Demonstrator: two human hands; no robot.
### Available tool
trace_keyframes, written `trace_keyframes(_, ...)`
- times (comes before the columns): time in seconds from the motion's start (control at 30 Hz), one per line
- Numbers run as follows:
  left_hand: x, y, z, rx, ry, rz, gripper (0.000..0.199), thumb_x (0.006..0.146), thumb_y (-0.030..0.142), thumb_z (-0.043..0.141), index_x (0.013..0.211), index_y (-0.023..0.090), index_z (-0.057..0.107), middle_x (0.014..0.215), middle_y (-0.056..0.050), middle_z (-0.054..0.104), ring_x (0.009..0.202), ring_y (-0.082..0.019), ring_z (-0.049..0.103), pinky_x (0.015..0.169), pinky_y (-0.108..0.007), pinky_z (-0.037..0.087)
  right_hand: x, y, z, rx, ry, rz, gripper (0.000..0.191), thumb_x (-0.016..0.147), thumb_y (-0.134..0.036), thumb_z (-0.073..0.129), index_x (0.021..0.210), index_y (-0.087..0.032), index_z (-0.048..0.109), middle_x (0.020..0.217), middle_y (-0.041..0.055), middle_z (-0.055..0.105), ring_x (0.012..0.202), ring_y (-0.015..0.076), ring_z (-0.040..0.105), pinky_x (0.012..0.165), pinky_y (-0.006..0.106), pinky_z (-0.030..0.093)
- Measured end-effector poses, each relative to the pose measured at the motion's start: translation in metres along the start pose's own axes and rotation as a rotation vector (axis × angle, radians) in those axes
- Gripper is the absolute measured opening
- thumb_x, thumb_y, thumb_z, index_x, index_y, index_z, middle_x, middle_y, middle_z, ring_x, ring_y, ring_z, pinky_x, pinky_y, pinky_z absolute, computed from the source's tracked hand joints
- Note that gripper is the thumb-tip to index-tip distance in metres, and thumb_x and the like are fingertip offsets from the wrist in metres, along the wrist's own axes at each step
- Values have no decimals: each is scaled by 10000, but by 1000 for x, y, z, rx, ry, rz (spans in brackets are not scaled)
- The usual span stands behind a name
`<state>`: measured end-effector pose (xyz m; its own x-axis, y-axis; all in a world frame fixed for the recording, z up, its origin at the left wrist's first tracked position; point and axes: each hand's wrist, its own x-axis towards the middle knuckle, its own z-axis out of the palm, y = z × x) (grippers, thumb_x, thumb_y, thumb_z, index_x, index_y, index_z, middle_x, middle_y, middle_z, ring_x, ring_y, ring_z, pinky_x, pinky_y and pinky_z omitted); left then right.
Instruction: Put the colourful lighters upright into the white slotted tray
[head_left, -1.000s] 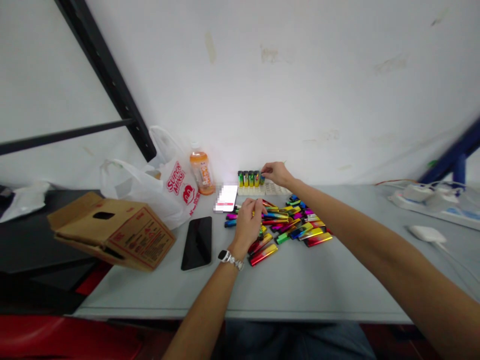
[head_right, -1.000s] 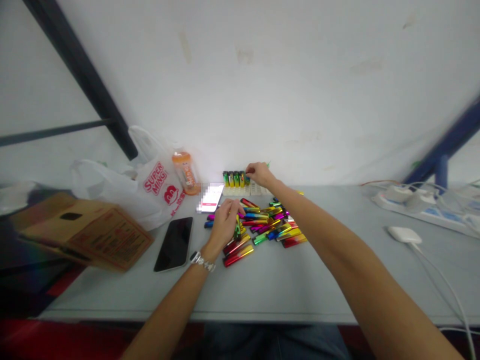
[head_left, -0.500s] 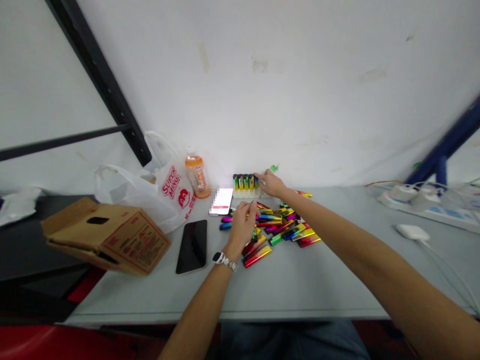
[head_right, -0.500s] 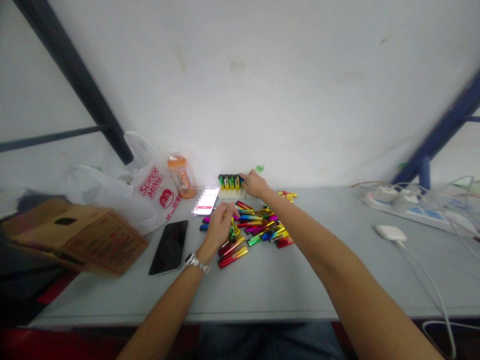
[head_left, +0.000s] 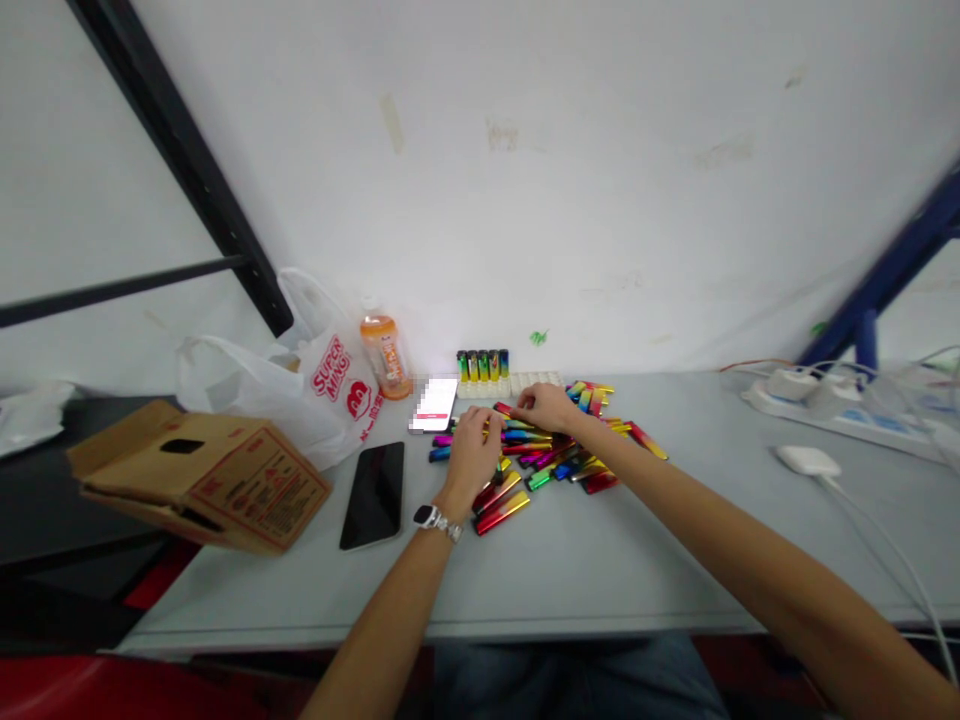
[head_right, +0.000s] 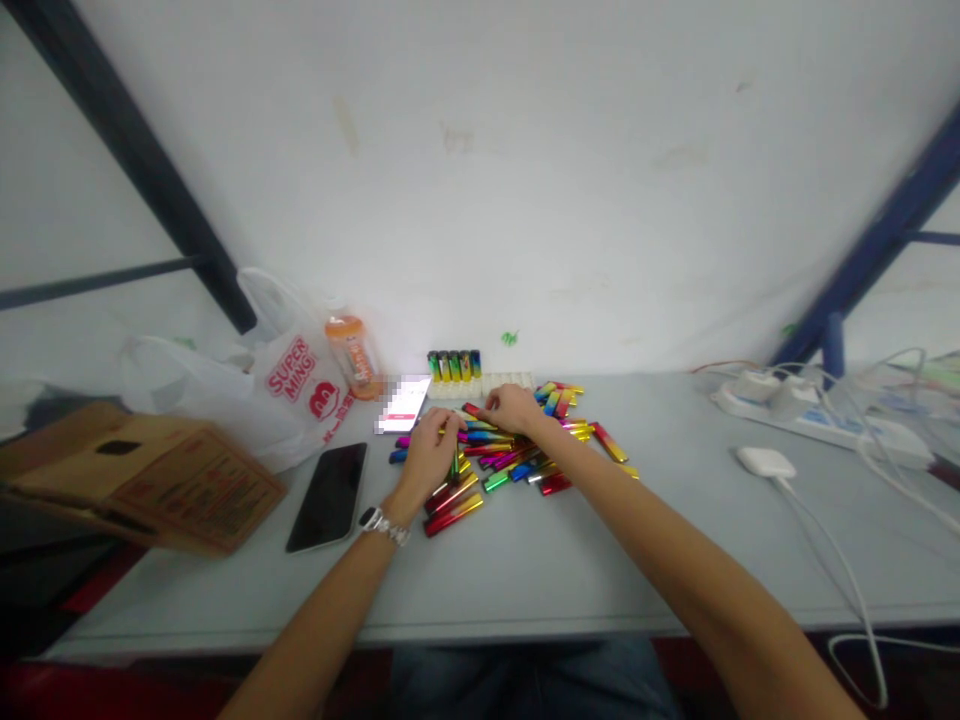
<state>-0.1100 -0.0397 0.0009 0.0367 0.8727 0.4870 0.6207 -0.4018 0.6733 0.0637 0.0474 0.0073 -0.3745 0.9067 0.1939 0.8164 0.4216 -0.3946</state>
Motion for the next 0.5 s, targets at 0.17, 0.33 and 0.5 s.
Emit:
trace_keyframes(0.17,1,-4,-1,-11,8,-14,261,957,216,443,758,196,612,860,-49,621,909,-207,584,863,-352,451,21,-2,-5,38,-127,88,225,710,-361,765,617,-172,685,594,43,646,604,181,575,617,282,389)
trace_keyframes(0.33,2,-2,-5,-47,40,-20,274,963,242,444,754,189,613,865,-47,620,898,-195,588,861,-342,458,30,-10,-8,194,-12,41,199,801,-314,615,661,-182,565,630,32,632,632,157,566,621,263,406)
trace_keyframes(0.5,3,1,-9,-61,62,-31,284,958,245,446,737,190,615,842,-37,603,870,-182,589,861,-331,461,11,-29,-18,954,102,103,106,826,-326,457,821,-221,456,565,-23,585,523,140,558,497,232,406)
